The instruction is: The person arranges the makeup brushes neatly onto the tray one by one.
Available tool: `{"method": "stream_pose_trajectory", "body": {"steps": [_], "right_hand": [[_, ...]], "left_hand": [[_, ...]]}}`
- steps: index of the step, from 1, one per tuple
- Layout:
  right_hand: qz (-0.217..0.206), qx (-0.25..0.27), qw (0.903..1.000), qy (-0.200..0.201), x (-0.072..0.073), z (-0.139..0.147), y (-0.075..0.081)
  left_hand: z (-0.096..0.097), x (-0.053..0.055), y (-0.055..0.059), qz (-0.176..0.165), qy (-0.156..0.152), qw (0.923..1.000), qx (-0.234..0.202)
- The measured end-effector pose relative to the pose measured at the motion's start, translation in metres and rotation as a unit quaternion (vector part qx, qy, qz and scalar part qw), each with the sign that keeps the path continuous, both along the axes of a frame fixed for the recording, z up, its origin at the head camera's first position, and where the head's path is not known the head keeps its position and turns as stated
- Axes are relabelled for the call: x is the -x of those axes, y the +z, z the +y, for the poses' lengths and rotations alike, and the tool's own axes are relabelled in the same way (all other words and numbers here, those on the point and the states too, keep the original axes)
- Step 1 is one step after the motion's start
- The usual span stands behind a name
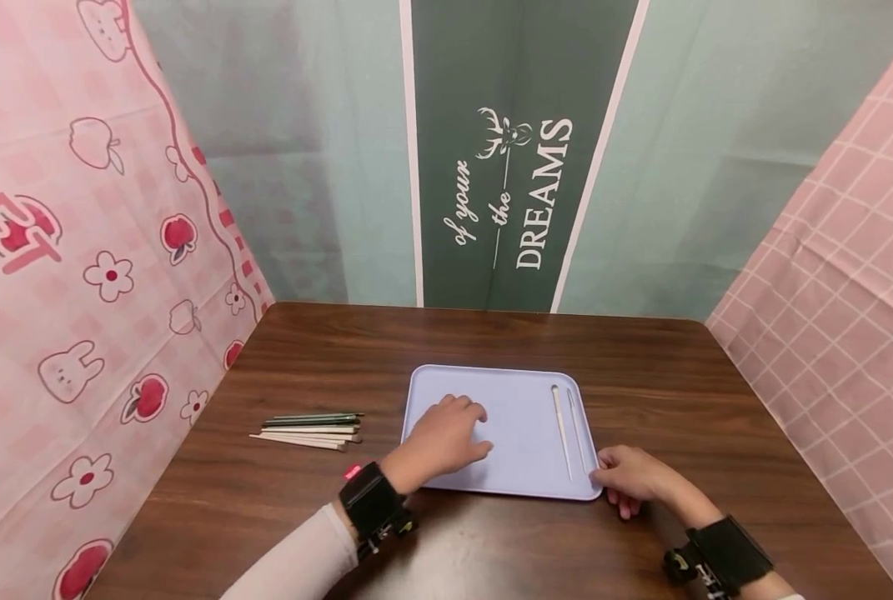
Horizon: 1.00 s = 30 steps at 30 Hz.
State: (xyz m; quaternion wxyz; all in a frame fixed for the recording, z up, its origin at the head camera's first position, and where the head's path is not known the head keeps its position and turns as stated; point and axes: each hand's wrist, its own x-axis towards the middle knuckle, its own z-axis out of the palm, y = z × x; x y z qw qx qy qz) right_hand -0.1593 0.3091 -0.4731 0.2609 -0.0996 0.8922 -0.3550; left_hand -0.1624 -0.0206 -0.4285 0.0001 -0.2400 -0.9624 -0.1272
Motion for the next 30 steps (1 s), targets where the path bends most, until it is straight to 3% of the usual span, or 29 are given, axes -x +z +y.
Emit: {"method": "stream_pose_trajectory", "body": {"steps": [7,10,17,25,30], "right_hand": [[-0.003,0.001,1.0,-0.004,-0.001,0.0,0.0],[0.002,0.003,1.0,-0.002,-0.002,0.001,0.0],[0.0,0.003,1.0,0.002,-0.001,0.002,0.0],[0.005,0.001,1.0,-0.002,0.0,0.002,-0.002],[0.003,-0.001,1.0,-0.004,0.0,0.003,-0.003]], "left_hand": [[-0.052,-0.012,-0.006,0.052,0.013,0.9981,-0.032],[-0.067,-0.017,-0.005,0.057,0.028,0.9973,-0.037],[-0.091,-0.026,-0.001,0.047,0.054,0.9971,-0.026],[-0.117,-0.034,-0.005,0.028,0.068,0.9972,-0.016],[-0.143,-0.035,-0.007,0.027,0.064,0.9975,-0.011]]}}
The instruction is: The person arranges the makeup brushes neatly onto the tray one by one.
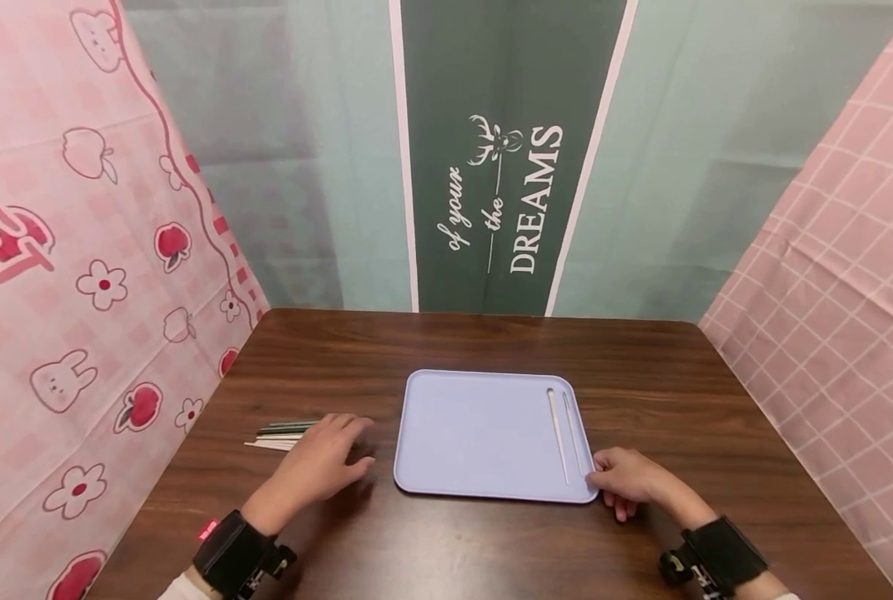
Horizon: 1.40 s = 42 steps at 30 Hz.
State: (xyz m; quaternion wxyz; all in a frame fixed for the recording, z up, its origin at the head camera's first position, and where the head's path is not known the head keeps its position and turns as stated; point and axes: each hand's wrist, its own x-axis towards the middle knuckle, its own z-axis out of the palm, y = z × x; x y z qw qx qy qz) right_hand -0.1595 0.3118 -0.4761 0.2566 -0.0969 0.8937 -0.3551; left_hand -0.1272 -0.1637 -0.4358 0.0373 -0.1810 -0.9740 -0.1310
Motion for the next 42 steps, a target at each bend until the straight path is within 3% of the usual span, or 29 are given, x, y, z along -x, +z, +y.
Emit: {"method": "stream_pose_trajectory", "body": {"steps": [6,13,25,42], "right_hand": [[-0.001,-0.002,1.0,0.003,0.0,-0.001,0.0],[0.003,-0.004,1.0,0.0,-0.001,-0.001,0.0],[-0.002,-0.005,1.0,0.0,0.001,-0.001,0.0],[-0.006,-0.005,1.0,-0.002,0.0,-0.001,0.0]], "left_hand": [[-0.037,-0.002,0.002,0.017,-0.023,0.9996,0.009],[-0.062,-0.005,0.002,-0.008,-0.023,0.9996,0.01],[-0.087,-0.009,-0.012,0.029,-0.032,0.9989,0.02],[-0.098,-0.008,-0.029,0.052,-0.024,0.9981,0.022]]}}
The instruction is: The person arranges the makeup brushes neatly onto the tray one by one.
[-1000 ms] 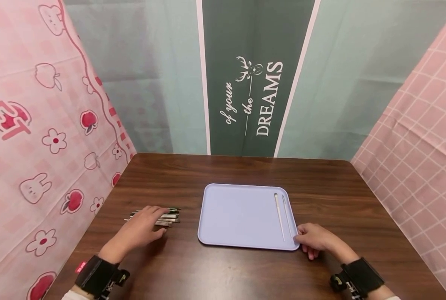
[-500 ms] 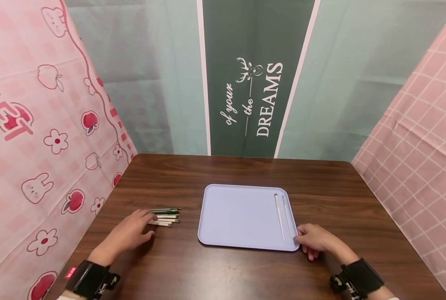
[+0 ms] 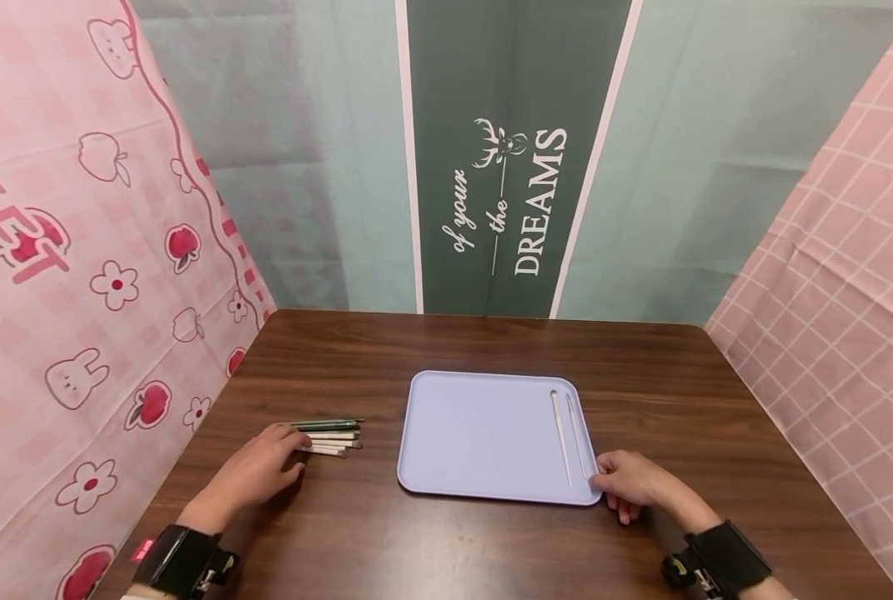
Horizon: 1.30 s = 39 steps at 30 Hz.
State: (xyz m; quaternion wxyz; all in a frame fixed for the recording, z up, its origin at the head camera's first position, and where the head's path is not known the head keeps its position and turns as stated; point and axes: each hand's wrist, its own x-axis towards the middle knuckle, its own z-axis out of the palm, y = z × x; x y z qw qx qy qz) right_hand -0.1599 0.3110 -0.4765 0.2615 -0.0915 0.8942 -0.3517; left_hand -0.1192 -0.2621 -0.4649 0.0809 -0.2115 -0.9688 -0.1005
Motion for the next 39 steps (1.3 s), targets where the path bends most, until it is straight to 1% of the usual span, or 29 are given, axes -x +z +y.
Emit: {"method": "stream_pose_trajectory", "body": {"steps": [6,13,20,26,33,39], "right_hand": [[0.003,0.004,1.0,-0.002,-0.001,0.0,0.001],[-0.001,-0.003,1.0,-0.004,0.0,0.0,0.001],[-0.002,-0.002,1.0,-0.003,0.0,0.0,0.001],[-0.001,-0.002,1.0,-0.001,0.0,0.0,0.0],[-0.001,-0.002,1.0,-0.003,0.0,0.001,-0.001],[0.004,-0.001,1.0,-0.004,-0.001,0.001,0.001]], "left_hand": [[0.0,0.003,-0.005,0.017,-0.008,0.9998,-0.001],[0.001,0.005,-0.006,0.0,0.001,1.0,0.002],[0.001,0.007,-0.007,0.011,-0.006,0.9999,0.003],[0.0,0.008,-0.01,0.013,-0.006,0.9999,0.003],[-0.001,0.01,-0.015,0.036,-0.014,0.9992,0.006],[0.0,0.01,-0.015,0.055,-0.016,0.9983,0.009]]}}
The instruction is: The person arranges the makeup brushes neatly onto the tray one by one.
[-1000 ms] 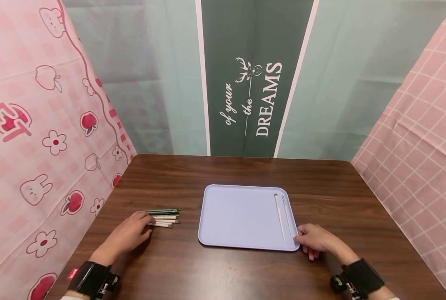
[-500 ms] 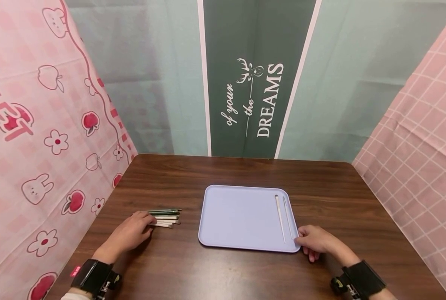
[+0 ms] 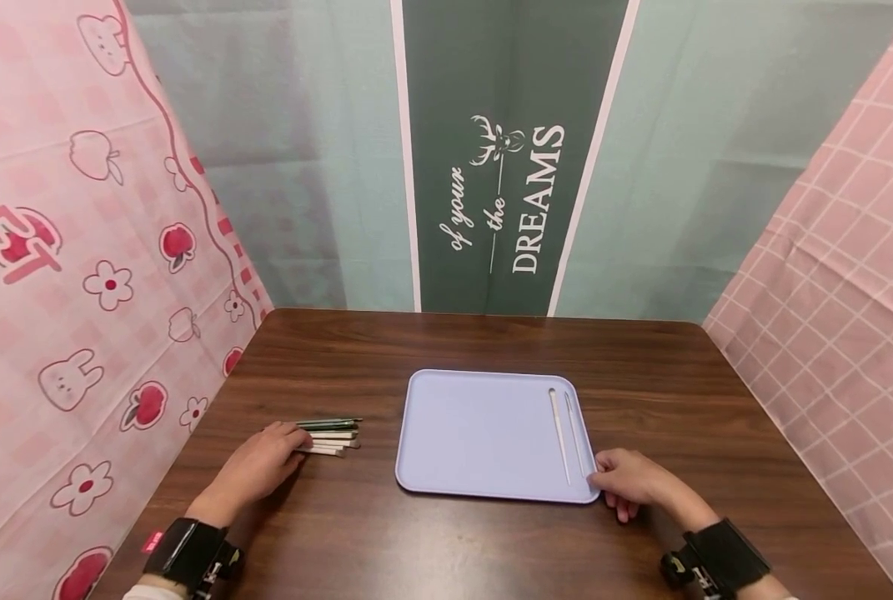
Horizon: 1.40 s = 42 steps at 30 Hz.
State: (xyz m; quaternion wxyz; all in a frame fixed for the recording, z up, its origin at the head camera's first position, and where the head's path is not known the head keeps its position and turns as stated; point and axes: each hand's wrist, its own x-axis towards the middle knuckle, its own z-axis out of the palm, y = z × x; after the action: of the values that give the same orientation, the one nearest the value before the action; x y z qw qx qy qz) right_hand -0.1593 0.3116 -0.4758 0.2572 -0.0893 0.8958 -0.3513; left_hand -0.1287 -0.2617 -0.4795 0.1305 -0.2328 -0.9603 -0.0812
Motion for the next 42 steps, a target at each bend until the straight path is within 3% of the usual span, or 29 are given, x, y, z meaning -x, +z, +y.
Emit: {"method": "stream_pose_trajectory", "body": {"steps": [7,13,19,28,42], "right_hand": [[0.006,0.001,1.0,0.002,0.001,-0.001,0.0],[0.003,0.01,0.9999,0.006,-0.001,0.0,0.0],[0.008,0.008,0.9999,0.004,-0.002,-0.001,0.0],[0.007,0.004,1.0,0.002,-0.001,0.0,-0.001],[0.006,0.002,1.0,-0.005,-0.001,-0.001,-0.002]], "left_hand": [[0.002,0.001,0.001,0.011,0.006,0.9999,0.006],[-0.002,0.004,0.001,0.013,-0.021,0.9996,0.013],[-0.002,0.004,0.006,-0.008,-0.043,0.9989,0.018],[-0.001,0.005,0.004,-0.027,-0.036,0.9986,0.026],[0.036,0.005,0.014,0.014,-0.042,0.9987,0.026]]}}
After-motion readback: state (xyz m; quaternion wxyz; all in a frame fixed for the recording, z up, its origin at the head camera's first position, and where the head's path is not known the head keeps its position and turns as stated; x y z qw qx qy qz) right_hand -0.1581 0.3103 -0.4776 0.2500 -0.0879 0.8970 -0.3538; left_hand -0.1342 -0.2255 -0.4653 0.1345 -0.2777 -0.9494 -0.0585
